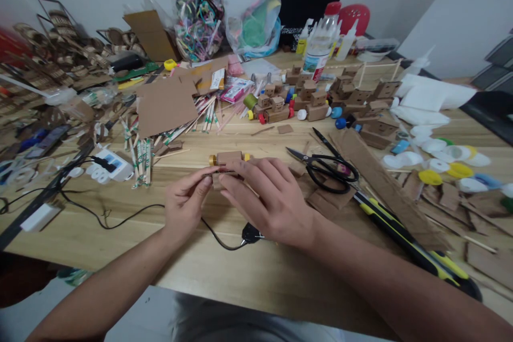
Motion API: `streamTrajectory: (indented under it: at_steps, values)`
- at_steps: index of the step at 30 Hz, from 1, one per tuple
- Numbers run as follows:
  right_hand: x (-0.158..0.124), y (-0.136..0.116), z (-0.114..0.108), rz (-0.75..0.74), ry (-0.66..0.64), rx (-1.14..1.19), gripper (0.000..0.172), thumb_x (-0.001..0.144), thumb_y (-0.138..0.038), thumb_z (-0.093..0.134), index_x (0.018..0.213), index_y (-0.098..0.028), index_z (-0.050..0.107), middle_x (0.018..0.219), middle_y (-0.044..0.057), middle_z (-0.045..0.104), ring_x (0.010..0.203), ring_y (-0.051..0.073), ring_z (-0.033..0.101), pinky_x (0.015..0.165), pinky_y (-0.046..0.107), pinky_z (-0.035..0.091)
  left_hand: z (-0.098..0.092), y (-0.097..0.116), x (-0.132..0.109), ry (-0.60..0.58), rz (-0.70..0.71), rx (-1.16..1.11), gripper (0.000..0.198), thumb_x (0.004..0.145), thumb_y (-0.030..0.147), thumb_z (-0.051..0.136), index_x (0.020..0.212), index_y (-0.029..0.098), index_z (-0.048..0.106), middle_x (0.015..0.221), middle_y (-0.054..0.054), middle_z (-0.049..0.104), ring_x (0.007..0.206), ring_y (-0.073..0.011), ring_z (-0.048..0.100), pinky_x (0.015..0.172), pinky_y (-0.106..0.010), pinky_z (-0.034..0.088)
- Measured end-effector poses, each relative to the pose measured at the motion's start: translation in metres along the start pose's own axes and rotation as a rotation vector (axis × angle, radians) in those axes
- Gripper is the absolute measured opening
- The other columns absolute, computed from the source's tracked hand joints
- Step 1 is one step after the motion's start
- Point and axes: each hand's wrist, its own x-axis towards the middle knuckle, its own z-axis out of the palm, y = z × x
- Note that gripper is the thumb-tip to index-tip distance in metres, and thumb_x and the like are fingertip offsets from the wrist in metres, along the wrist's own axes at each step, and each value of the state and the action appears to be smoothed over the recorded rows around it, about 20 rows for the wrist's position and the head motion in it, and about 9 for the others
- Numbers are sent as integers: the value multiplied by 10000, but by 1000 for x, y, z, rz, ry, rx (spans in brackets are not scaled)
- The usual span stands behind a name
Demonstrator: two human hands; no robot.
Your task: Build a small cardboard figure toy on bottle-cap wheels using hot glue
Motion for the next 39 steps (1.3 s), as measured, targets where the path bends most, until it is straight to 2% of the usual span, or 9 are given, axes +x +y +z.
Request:
streamTrajectory:
  at_steps: [6, 14, 20, 28, 35, 39]
  values:
    - [2, 0, 0, -7, 4, -10, 112, 1018, -163, 666, 1129, -174, 668, 1042, 107, 819, 888, 209, 710, 729, 340, 526, 2, 1, 0, 15, -14, -11, 272, 948, 519, 754, 993, 287, 891, 989, -53, 878, 939, -223, 848, 896, -308, 672]
    - [0, 0, 1, 9, -20, -22, 168, 996, -184, 699, 1160, -220, 695, 1075, 84, 814, 914, 214, 703, 750, 349, 512, 4, 1, 1, 23, -114, -27, 348, 905, 576, 779, 961, 251, 892, 982, -74, 877, 942, -247, 842, 900, -340, 672]
    - [-2, -2, 8, 27, 52, -27, 165, 1010, -186, 673, 1171, -216, 697, 1063, 91, 817, 913, 221, 709, 743, 362, 515, 4, 1, -1, 27, -92, -45, 340, 913, 583, 770, 972, 271, 893, 985, -62, 878, 928, -235, 843, 890, -330, 674]
    - [-4, -3, 9, 36, 49, -21, 142, 1029, -184, 633, 1164, -215, 664, 1058, 94, 819, 866, 217, 720, 741, 365, 516, 1, 2, 0, 14, -92, -11, 319, 914, 558, 774, 964, 265, 892, 966, -62, 878, 876, -233, 840, 850, -329, 676]
    - [1, -2, 1, 15, -15, -23, 166, 1009, -185, 659, 1173, -207, 661, 1075, 97, 817, 885, 221, 717, 734, 362, 514, 0, -1, -1, 4, -58, -12, 235, 948, 464, 764, 997, 273, 891, 1003, -61, 878, 948, -231, 841, 901, -324, 666]
    - [2, -1, 0, 9, -39, -33, 161, 1007, -184, 652, 1158, -228, 685, 1100, 88, 814, 889, 216, 717, 736, 364, 517, -1, 1, 0, 1, -59, 5, 240, 939, 470, 771, 990, 270, 892, 994, -62, 877, 938, -231, 845, 887, -318, 670]
